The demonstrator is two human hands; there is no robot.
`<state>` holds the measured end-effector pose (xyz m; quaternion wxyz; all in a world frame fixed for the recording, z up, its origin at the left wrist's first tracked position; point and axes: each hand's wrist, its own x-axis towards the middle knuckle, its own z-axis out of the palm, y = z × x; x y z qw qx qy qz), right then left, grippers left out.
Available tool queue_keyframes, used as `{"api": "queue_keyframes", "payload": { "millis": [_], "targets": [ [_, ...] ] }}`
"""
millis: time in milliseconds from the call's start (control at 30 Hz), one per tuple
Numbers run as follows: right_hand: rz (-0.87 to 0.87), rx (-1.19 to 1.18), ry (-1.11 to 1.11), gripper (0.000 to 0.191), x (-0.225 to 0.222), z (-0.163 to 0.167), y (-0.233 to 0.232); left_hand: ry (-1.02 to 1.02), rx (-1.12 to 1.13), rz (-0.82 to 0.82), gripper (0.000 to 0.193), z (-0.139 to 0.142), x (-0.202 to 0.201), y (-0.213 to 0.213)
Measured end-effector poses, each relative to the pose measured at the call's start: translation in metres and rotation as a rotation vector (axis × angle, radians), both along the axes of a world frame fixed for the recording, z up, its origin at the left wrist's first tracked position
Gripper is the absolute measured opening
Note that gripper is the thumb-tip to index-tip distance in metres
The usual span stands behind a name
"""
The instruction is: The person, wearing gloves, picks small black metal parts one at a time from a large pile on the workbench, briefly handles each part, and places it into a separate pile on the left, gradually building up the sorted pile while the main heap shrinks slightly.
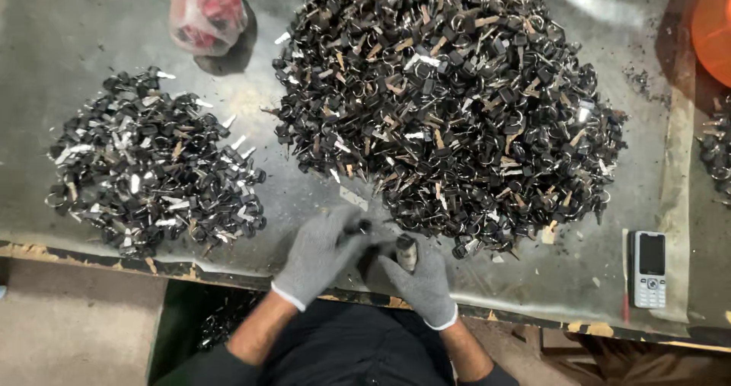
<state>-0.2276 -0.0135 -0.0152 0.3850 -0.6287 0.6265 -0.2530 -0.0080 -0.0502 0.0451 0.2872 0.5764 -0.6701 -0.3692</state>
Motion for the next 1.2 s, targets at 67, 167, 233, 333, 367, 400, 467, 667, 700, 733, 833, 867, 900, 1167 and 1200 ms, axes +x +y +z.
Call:
{"api": "queue_keyframes", "payload": {
  "millis": [67,167,233,333,367,400,467,667,700,733,833,867,900,1167,1200],
  "targets": [
    [0.091,-0.090,-0.262,0.050,-0.009,0.009,-0.006,0.107,0.163,-0.010,0.024,0.002,-0.012,0.010],
    [0.309,0.033,-0.241,0.059,-0.021,0.023,-0.017,0.262,0.091,-0.121,0.019,0.006,-0.017,0.017],
    [0.365,0.149,-0.148,0.062,-0.022,0.030,-0.021,0.301,-0.003,-0.206,0.018,0.008,-0.013,0.018],
    [0.273,0.134,-0.115,0.061,-0.016,0.035,-0.023,0.267,-0.053,-0.258,0.017,0.010,-0.003,0.013],
    [0.240,0.084,-0.125,0.059,-0.012,0.035,-0.022,0.259,-0.040,-0.240,0.016,0.010,0.000,0.012],
    [0.205,0.037,-0.134,0.056,-0.009,0.034,-0.021,0.252,-0.023,-0.224,0.016,0.009,0.001,0.012],
    [0.210,0.027,-0.232,0.058,-0.003,0.031,-0.017,0.361,0.057,-0.222,0.017,0.007,-0.001,0.014],
    [-0.041,0.262,-0.323,0.039,0.005,0.019,0.000,0.706,0.535,0.137,0.038,-0.009,-0.011,0.029],
    [-0.110,0.277,-0.285,0.036,0.005,0.019,0.002,0.696,0.483,0.167,0.040,-0.013,-0.010,0.032],
    [-0.152,0.308,-0.348,0.035,0.005,0.019,0.003,0.578,0.394,0.137,0.036,-0.018,-0.009,0.034],
    [-0.087,0.202,-0.378,0.032,0.007,0.021,-0.001,0.221,0.020,0.023,0.031,-0.032,-0.004,0.036],
    [0.073,0.041,-0.275,0.032,0.007,0.022,-0.005,0.100,-0.175,-0.025,0.034,-0.036,-0.005,0.034],
    [0.237,-0.122,-0.171,0.031,0.009,0.024,-0.009,-0.022,-0.374,-0.072,0.038,-0.039,-0.004,0.033],
    [0.025,0.073,0.314,0.033,0.032,0.049,-0.001,-0.232,0.073,0.017,0.048,-0.030,0.004,0.022],
    [0.057,0.278,0.314,0.034,0.035,0.051,0.003,-0.260,0.218,0.031,0.052,-0.028,0.006,0.021]
  ]
}}
